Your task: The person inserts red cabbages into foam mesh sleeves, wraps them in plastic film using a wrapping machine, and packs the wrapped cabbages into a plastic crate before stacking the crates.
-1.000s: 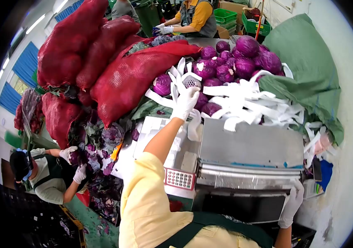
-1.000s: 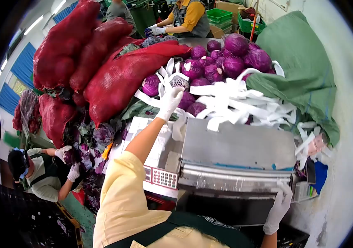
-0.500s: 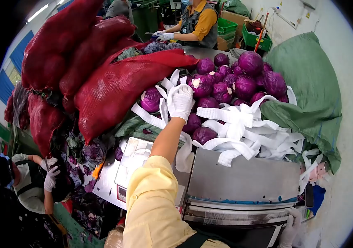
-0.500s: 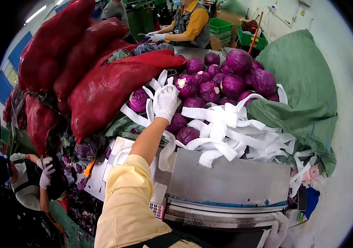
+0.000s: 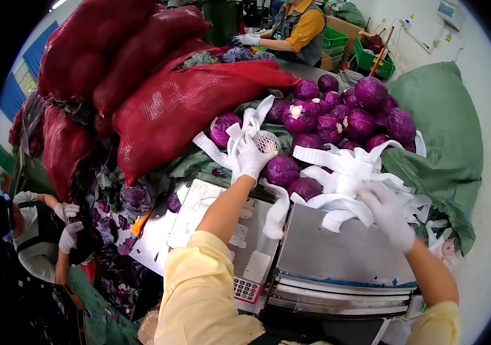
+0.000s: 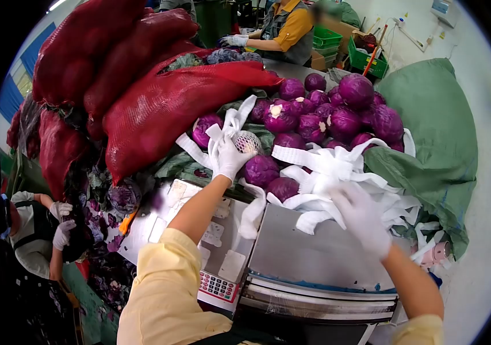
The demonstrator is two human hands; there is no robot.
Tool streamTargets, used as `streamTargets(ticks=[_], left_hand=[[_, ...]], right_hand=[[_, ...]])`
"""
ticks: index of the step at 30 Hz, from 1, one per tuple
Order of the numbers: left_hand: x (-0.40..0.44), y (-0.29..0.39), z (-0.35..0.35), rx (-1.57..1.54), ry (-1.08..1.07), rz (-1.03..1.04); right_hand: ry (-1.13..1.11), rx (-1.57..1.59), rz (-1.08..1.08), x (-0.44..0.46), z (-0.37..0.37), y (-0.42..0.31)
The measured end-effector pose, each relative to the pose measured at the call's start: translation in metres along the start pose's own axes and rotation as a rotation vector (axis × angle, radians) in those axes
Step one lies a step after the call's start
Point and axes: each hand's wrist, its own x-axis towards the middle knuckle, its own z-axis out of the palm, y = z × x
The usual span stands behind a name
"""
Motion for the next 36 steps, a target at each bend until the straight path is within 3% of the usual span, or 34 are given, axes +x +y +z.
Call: streamTargets(ticks=[3,5,6,7,9,10,11,13,14,16,18,19,20,21,22,23,25,26,27,28,29,30,31,33,35,36], left_hand=[[0.003,-0.013,-0.012,-0.012,-0.075,-0.013],[0.004,0.001,-0.036,0.267,-0.118,-0.049],[0.001,-0.011,-0.016,0.181,0.088,-0.023],[0.007,-0.004,-0.033,0.08,-0.069,-0.093],[0.009,-0.015,-0.023,-0.057,-0.027,-0.188],[0.004,0.0,-0.037,-0.195,-0.038,-0.296],[0.007,0.009,-0.033,-0.43,-0.079,-0.448],[0.012,0.014,-0.023,-0.966,-0.137,-0.7],[0.012,0.006,-0.016,-1.121,-0.172,-0.574],[0.001,0.045,-0.071,-1.236,-0.246,-0.511],[-0.005,0.075,-0.095,-1.41,-0.177,-0.574],[-0.009,0.087,-0.105,-1.518,-0.103,-0.614],[-0.013,0.089,-0.118,-1.602,-0.23,-0.559],[-0.017,0.089,-0.133,-1.688,-0.358,-0.501],[-0.02,0.096,-0.141,-1.59,-0.381,-0.448],[-0.022,0.124,-0.158,-1.592,-0.302,-0.471],[-0.026,0.174,-0.179,-1.637,-0.213,-0.527],[-0.029,0.172,-0.135,-1.767,-0.606,-0.268],[-0.069,0.194,-0.131,-1.269,-0.423,0.045],[-0.11,0.216,-0.127,-0.73,-0.166,0.219],[-0.133,0.226,-0.113,-0.75,-0.213,0.081],[-0.15,0.236,-0.116,-1.044,-0.4,-0.083],[-0.161,0.233,-0.101,-1.136,-0.588,-0.235],[-0.185,0.258,-0.125,-1.052,-0.895,-0.639],[-0.222,0.278,-0.118,-0.894,-0.993,-0.686],[-0.237,0.289,-0.115,-0.879,-0.924,-0.717]], right_hand=[[-0.216,0.483,-0.04,0.116,0.073,0.01],[-0.284,0.727,0.285,0.178,0.134,0.022],[-0.329,0.672,0.363,0.208,0.156,0.027],[-0.253,0.556,0.343,0.236,0.191,0.047],[-0.272,0.549,0.346,0.282,0.246,0.091],[-0.292,0.433,0.505,0.258,0.227,0.035],[-0.419,0.472,0.449,0.266,0.237,0.043],[-0.471,0.517,0.186,0.291,0.269,0.089],[-0.469,0.512,0.188,0.281,0.254,0.073],[-0.316,0.607,0.385,0.234,0.189,-0.018],[-0.233,1.027,0.123,0.233,0.168,-0.023],[-0.145,1.025,-0.006,0.218,0.137,-0.035],[-0.113,1.045,-0.086,0.204,0.098,-0.052],[0.07,0.944,-0.252,0.191,0.07,-0.066],[0.174,0.701,-0.396,0.162,0.039,-0.068],[0.262,0.752,-0.262,0.127,0.021,-0.088],[0.127,1.283,-0.3,0.09,0.032,-0.078],[0.194,1.039,-0.375,0.074,0.05,-0.044],[0.257,0.79,-0.436,0.055,0.061,-0.01],[0.219,0.89,-0.287,0.029,0.052,0.001],[0.182,0.989,-0.134,0.005,0.045,0.008],[0.191,0.981,-0.118,-0.02,0.03,-0.004],[0.209,0.984,-0.117,-0.044,0.013,-0.006],[0.098,0.612,0.177,-0.089,-0.019,0.001],[0.164,0.532,0.198,-0.123,-0.021,0.016],[0.199,0.233,0.114,-0.138,-0.023,0.016]])
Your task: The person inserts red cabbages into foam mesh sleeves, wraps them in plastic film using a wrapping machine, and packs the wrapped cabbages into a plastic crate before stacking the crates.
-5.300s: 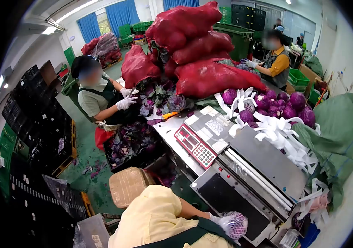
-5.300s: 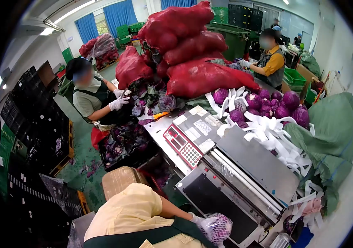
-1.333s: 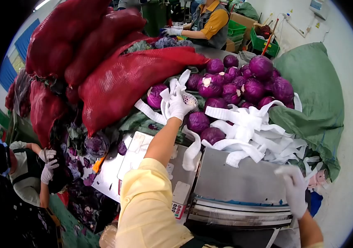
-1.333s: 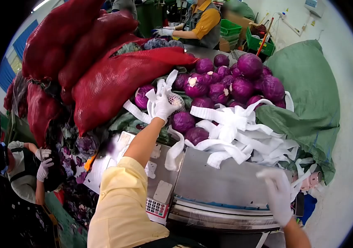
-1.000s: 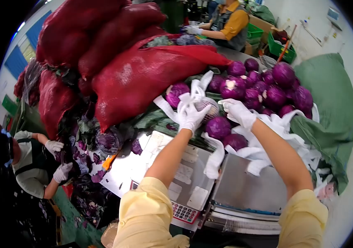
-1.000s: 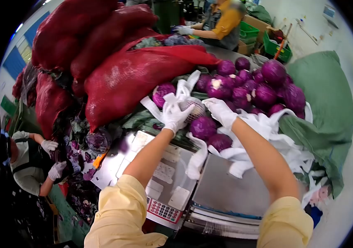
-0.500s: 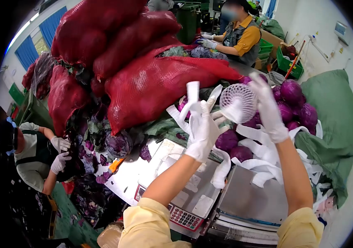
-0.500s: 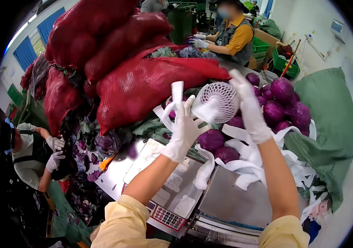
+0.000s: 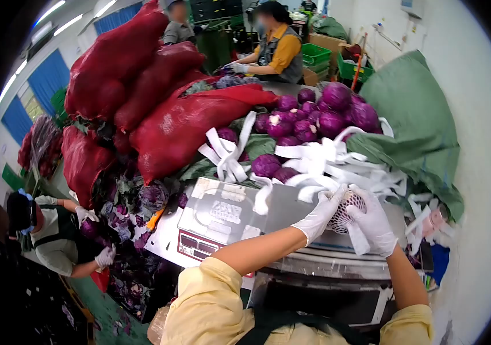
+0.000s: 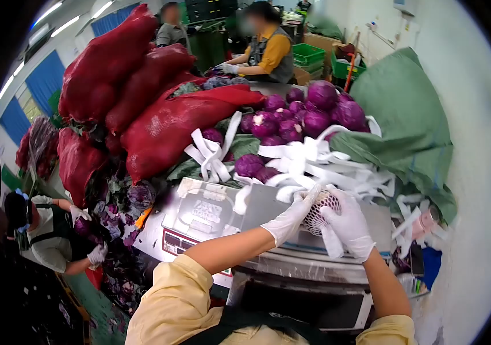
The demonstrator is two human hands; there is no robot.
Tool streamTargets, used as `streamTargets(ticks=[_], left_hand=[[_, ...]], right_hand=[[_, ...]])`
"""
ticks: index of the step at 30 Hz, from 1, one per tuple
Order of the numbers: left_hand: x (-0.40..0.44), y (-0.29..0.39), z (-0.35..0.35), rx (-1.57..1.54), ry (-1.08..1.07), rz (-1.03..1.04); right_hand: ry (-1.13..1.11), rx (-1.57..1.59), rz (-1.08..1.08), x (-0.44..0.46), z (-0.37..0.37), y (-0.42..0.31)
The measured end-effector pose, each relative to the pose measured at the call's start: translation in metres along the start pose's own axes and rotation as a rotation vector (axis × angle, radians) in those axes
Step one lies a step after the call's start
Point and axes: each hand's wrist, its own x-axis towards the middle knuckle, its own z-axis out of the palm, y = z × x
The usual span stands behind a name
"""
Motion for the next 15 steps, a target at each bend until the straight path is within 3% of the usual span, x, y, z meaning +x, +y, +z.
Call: streamTargets(ticks=[1,3,4,5,7,8,9,11,13,15], left_hand=[[0.007,-0.016,0.008,0.012,-0.014,-0.008],[0.042,-0.055,0.011,0.321,0.039,0.323],[0.046,-0.062,0.015,0.342,0.096,0.351],[0.05,-0.07,0.018,0.453,0.222,0.574],[0.069,-0.073,0.012,0.286,0.129,0.807],[0.055,-0.057,0.009,-0.056,-0.18,0.411],[0.053,-0.054,0.005,-0.086,-0.201,0.357],[0.032,-0.037,0.014,-0.105,-0.068,0.116],[0.073,-0.084,0.01,-0.001,-0.021,0.358],[0.064,-0.1,0.013,0.028,0.041,0.393]], right_hand=[[0.033,-0.293,-0.117,-0.011,-0.006,0.001],[0.0,-0.221,-0.037,-0.024,-0.018,0.009],[-0.006,-0.214,-0.111,-0.027,-0.022,0.015],[-0.016,-0.206,-0.189,-0.029,-0.026,0.021],[-0.078,-0.117,-0.251,-0.026,-0.032,0.03],[0.0,0.121,-0.165,-0.021,-0.03,0.045],[0.073,0.359,-0.075,-0.015,-0.027,0.063],[0.105,0.195,-0.135,-0.006,-0.009,0.098],[-0.04,0.934,0.23,-0.006,0.01,0.108],[-0.11,0.895,0.215,-0.014,0.0,0.081]])
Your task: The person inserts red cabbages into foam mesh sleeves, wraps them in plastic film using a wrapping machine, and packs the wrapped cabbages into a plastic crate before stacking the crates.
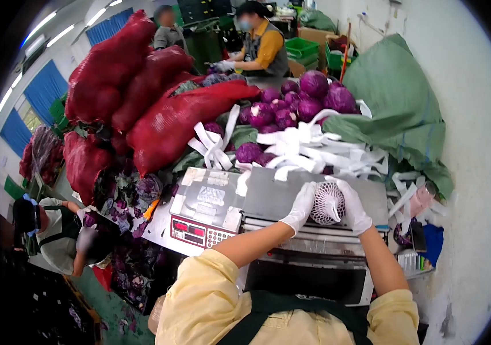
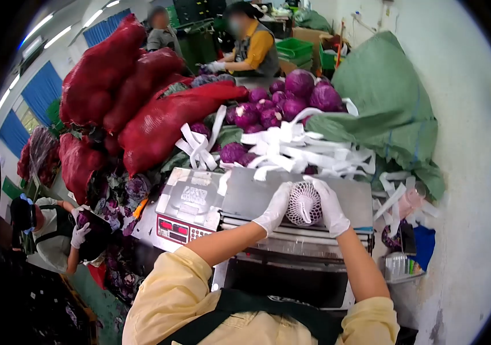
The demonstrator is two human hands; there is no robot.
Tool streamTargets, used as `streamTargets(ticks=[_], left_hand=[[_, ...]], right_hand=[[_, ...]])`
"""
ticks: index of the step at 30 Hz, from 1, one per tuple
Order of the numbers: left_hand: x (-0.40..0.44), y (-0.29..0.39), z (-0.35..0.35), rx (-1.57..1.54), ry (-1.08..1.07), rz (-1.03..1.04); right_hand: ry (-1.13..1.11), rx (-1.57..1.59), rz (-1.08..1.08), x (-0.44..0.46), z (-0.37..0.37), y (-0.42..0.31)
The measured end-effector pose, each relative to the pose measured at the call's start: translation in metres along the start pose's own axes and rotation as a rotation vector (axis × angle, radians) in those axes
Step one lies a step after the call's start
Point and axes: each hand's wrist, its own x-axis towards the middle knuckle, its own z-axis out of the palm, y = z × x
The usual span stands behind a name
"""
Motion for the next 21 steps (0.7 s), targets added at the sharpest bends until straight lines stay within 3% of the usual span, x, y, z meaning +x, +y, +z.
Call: streamTargets(ticks=[2,4,7,8,10,12,13,14,16,20,21], left_hand=[[-0.013,-0.002,-0.004,0.03,-0.021,0.233],[-0.025,0.025,-0.004,0.099,-0.054,0.193],[-0.037,0.068,-0.002,0.032,0.002,0.164],[-0.031,0.07,-0.007,0.063,0.047,0.199],[-0.032,0.074,-0.019,-0.003,-0.048,0.019],[-0.035,0.063,-0.011,0.072,-0.136,-0.081],[-0.029,0.039,-0.005,-0.01,-0.192,-0.055],[-0.027,0.025,-0.001,-0.097,-0.233,-0.018],[-0.041,0.04,0.009,-0.134,-0.217,-0.105],[-0.059,0.042,0.006,-0.017,-0.239,-0.023],[-0.066,0.053,0.007,0.008,-0.214,0.02]], right_hand=[[-0.028,-0.04,-0.052,-0.006,0.001,-0.003],[-0.023,0.018,-0.035,-0.008,-0.006,0.005],[0.017,-0.194,-0.107,-0.016,-0.021,0.005],[0.047,-0.142,-0.075,-0.019,-0.028,0.006],[0.109,-0.082,0.172,-0.037,-0.026,-0.02],[0.136,-0.015,0.22,-0.035,-0.022,-0.015],[0.019,0.041,0.139,-0.032,-0.008,-0.003],[0.072,-0.059,-0.043,-0.026,-0.008,0.016],[0.064,-0.002,0.001,-0.017,-0.012,0.01],[0.055,0.169,0.142,-0.021,-0.023,0.004],[0.078,-0.136,-0.017,-0.017,-0.028,0.001]])
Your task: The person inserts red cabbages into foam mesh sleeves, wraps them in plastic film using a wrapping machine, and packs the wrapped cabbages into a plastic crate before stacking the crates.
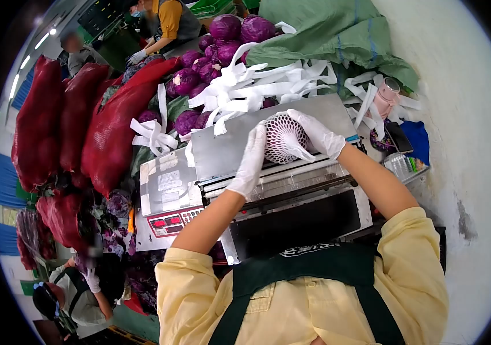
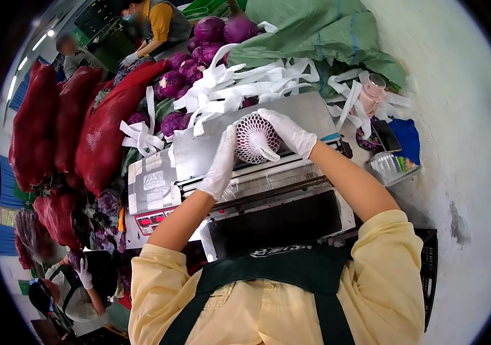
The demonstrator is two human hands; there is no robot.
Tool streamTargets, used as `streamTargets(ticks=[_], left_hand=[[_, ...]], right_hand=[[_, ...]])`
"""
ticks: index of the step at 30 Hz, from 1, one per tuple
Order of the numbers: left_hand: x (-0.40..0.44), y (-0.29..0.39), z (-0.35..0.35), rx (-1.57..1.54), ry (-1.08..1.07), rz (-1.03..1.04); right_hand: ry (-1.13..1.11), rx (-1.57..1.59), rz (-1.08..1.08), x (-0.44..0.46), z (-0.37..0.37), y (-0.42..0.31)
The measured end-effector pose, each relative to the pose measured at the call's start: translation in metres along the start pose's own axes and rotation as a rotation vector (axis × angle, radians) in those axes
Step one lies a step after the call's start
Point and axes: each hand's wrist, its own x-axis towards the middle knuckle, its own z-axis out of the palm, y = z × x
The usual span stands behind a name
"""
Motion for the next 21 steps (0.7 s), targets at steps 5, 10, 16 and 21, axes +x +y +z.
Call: streamTargets(ticks=[5,10,16,21], left_hand=[[-0.06,0.043,-0.091,1.249,-0.071,0.632],[-0.084,0.053,-0.129,1.763,-0.359,0.593],[-0.063,0.01,-0.092,1.648,-0.589,0.765],[-0.109,0.053,-0.079,0.516,-0.092,-0.193]], right_hand=[[-0.1,-1.364,-0.624,-0.069,-0.056,-0.073],[-0.585,-1.998,-0.569,-0.105,-0.088,-0.068],[-0.637,-1.75,-0.56,-0.098,-0.072,-0.027],[-0.246,-0.673,0.306,-0.13,-0.043,-0.094]])
